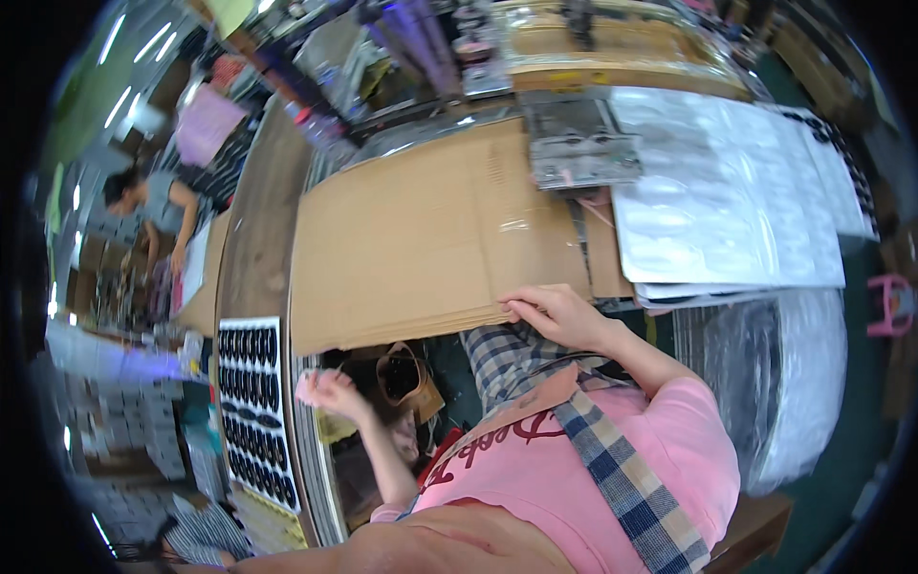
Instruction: The person is manually placing small black parts into white plastic sorting trays at a factory workbench.
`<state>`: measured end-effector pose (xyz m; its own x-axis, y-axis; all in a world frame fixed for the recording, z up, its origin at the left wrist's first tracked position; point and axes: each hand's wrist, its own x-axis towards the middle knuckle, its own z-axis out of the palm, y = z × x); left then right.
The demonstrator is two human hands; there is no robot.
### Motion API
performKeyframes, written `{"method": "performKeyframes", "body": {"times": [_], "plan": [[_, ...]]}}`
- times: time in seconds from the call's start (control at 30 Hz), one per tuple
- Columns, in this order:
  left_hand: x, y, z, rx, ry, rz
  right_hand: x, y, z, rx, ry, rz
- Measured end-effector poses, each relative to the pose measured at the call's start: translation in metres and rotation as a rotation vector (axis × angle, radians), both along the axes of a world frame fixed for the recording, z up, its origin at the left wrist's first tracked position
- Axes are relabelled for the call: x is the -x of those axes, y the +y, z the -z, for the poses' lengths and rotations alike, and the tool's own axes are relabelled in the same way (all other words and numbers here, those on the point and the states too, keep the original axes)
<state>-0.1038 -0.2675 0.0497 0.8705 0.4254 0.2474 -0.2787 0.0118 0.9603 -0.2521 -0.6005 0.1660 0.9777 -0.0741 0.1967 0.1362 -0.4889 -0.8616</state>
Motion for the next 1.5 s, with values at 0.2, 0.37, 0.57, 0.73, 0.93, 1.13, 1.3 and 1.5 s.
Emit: {"method": "performKeyframes", "body": {"times": [0.2, 0.37, 0.57, 0.73, 0.93, 1.13, 1.3, 1.5], "plan": [[0.04, -0.218, -0.075, -0.071, -0.047, 0.952, 0.061, -0.023, 0.004, -0.506, 0.209, 0.19], [0.096, -0.31, -0.081, 0.106, 0.258, 1.497, 0.11, -0.045, -0.005, -0.785, 0.265, 0.465], [0.11, -0.339, -0.091, 0.174, 0.502, 1.669, 0.143, -0.076, -0.024, -0.958, 0.278, 0.63], [0.11, -0.338, -0.122, 0.275, 0.555, 1.772, 0.148, -0.092, -0.037, -1.06, 0.06, 0.818], [0.108, -0.339, -0.126, 0.226, 0.586, 1.903, 0.15, -0.088, -0.039, -0.804, -0.234, 1.032], [0.1, -0.352, -0.126, 0.116, 0.357, 2.043, 0.163, -0.042, -0.005, -0.758, -0.384, 1.105], [0.105, -0.36, -0.155, -0.132, -0.061, 2.071, 0.179, -0.017, 0.045, -1.192, -0.151, 0.809], [0.091, -0.324, -0.164, -0.254, -0.5, 1.973, 0.179, -0.013, 0.061, -0.809, -0.286, 0.652]]}}
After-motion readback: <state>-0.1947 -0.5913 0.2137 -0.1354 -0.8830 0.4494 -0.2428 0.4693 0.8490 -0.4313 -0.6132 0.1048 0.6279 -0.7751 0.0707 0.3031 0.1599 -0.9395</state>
